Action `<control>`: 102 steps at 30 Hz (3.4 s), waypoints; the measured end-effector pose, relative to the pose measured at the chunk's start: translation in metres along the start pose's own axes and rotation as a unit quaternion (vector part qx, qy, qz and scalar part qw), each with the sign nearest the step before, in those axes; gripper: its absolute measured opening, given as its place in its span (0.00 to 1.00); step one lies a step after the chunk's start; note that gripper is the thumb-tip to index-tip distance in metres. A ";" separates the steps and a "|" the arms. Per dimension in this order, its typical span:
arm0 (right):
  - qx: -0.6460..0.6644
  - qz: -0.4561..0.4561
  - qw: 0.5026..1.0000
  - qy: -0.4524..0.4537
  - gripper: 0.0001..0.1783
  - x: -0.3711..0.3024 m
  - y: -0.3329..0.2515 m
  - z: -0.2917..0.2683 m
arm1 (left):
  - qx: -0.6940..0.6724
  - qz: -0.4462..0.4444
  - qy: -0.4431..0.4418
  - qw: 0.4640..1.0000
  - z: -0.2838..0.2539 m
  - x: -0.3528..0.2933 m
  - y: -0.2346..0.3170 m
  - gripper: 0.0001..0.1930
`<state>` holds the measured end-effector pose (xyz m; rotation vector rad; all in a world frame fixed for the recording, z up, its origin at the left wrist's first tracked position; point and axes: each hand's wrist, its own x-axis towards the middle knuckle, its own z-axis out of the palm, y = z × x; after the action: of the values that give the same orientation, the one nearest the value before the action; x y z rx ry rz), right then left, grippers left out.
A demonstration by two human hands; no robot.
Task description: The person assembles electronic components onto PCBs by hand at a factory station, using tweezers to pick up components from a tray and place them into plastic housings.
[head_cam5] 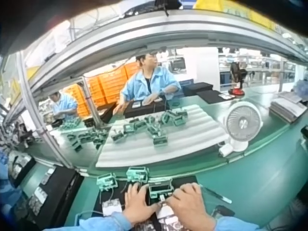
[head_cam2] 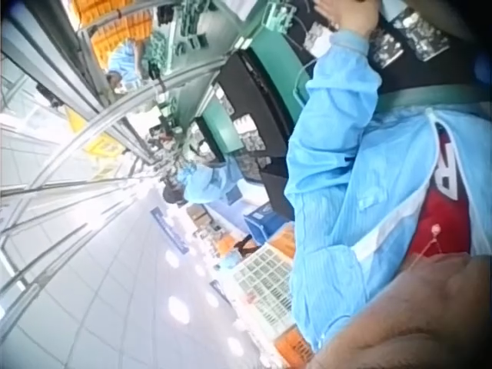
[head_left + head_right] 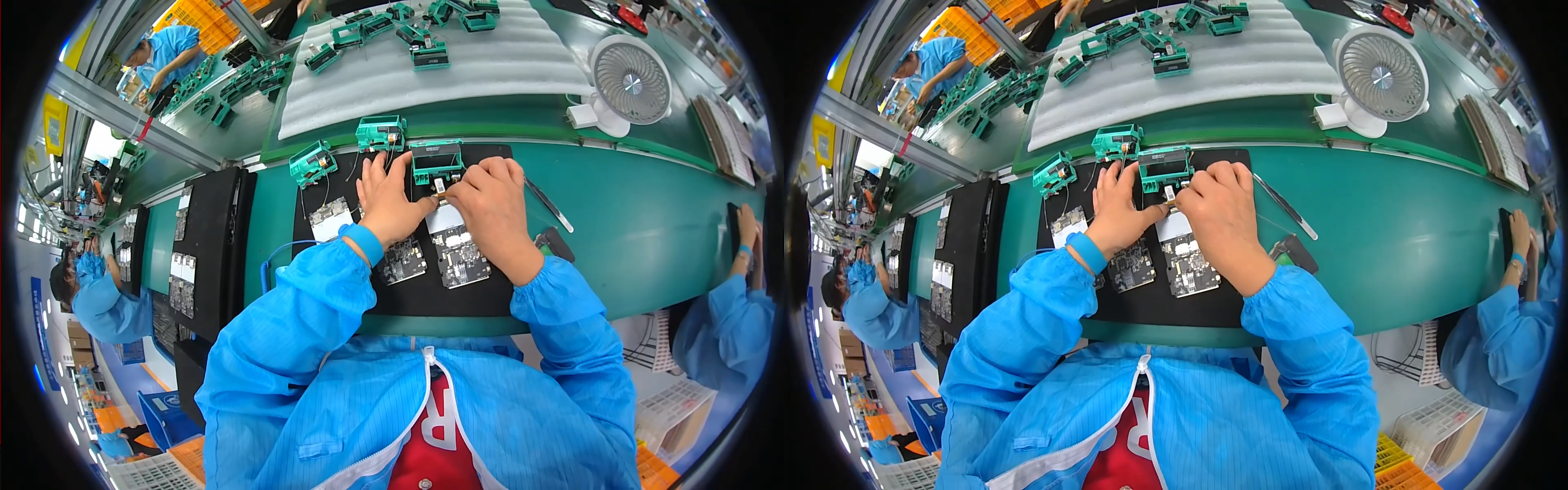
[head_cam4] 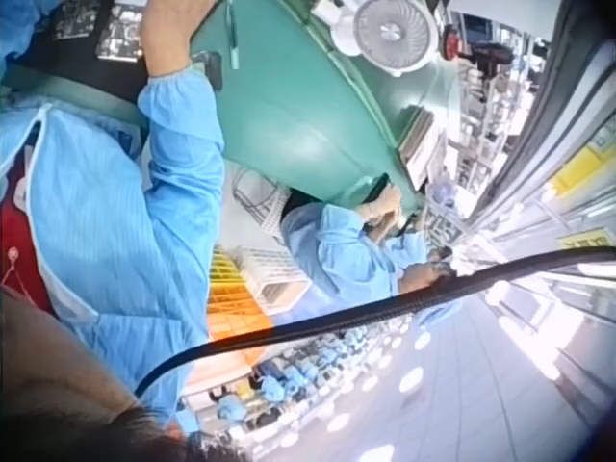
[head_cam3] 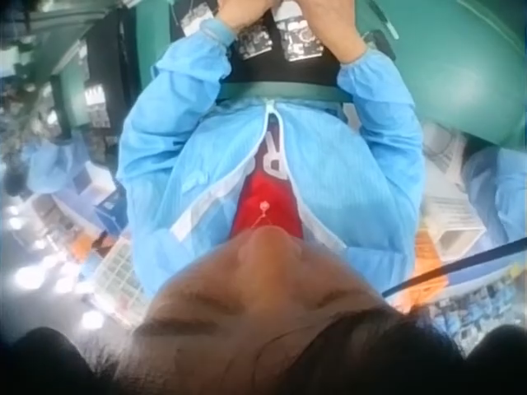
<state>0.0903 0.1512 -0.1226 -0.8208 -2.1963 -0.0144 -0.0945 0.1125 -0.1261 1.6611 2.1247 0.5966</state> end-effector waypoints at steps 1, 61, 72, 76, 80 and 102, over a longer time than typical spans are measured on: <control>-0.003 -0.003 1.000 0.000 0.06 0.000 0.000 -0.001 | 0.003 0.002 -0.001 1.000 0.000 -0.001 0.000 0.46; -0.115 -0.166 0.978 -0.045 0.09 0.008 0.007 -0.007 | -0.003 0.185 0.220 0.958 0.001 -0.003 0.013 0.40; -0.045 -0.103 0.993 -0.028 0.09 0.000 0.014 -0.031 | -0.081 0.195 0.151 0.966 0.001 0.003 0.005 0.39; -0.064 -0.049 0.996 -0.036 0.09 -0.015 0.021 -0.047 | -0.092 0.181 0.110 0.973 -0.005 0.000 0.008 0.39; -0.075 0.023 0.996 -0.051 0.08 -0.028 0.023 -0.051 | -0.081 0.174 0.115 0.975 -0.006 0.001 0.008 0.40; -0.148 0.046 0.984 -0.093 0.09 -0.022 0.011 -0.049 | -0.080 0.172 0.096 0.977 -0.004 0.005 0.006 0.41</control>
<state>0.1398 0.1349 -0.1063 -1.1285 -2.3613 -0.2321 -0.0929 0.1186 -0.1190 1.9602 1.8611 1.0400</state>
